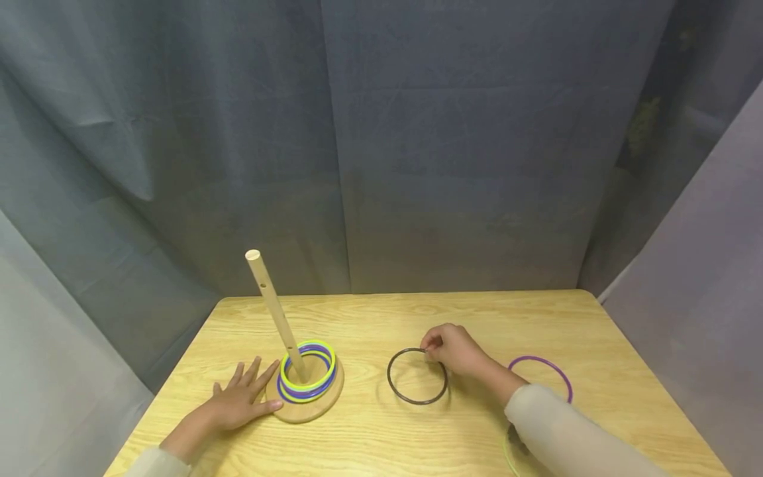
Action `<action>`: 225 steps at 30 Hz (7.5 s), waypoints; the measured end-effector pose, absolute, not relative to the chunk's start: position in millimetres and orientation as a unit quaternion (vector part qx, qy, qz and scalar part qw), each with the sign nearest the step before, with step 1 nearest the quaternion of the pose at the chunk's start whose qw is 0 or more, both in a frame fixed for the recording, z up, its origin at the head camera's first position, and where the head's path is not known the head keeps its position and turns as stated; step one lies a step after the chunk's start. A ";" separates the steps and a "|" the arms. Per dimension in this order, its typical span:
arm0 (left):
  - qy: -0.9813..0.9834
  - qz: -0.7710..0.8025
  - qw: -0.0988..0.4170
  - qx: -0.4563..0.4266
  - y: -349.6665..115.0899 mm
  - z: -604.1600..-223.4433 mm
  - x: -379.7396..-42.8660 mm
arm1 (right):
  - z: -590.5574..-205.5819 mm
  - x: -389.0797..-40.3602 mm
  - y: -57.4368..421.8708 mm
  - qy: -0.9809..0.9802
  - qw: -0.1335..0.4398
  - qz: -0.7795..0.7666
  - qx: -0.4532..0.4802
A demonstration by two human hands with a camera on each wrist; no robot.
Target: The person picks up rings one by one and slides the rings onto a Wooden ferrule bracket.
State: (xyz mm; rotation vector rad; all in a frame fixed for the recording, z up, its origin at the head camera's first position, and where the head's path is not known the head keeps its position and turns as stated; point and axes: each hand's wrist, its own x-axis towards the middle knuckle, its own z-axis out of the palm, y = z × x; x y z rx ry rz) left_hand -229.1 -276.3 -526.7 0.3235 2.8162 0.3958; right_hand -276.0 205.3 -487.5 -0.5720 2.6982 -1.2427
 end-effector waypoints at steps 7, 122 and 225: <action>0.975 0.136 0.137 0.114 -277.1 -527.9 -229.5 | -468.4 -282.7 173.6 0.884 0.040 -0.423 -0.194; 0.976 0.134 0.133 0.109 -276.9 -525.0 -227.0 | -470.4 -306.0 -0.9 0.881 0.006 -0.465 -0.085; 0.974 0.135 0.142 0.114 -279.2 -531.0 -229.9 | -511.8 -155.0 344.5 0.884 0.084 -0.452 -0.078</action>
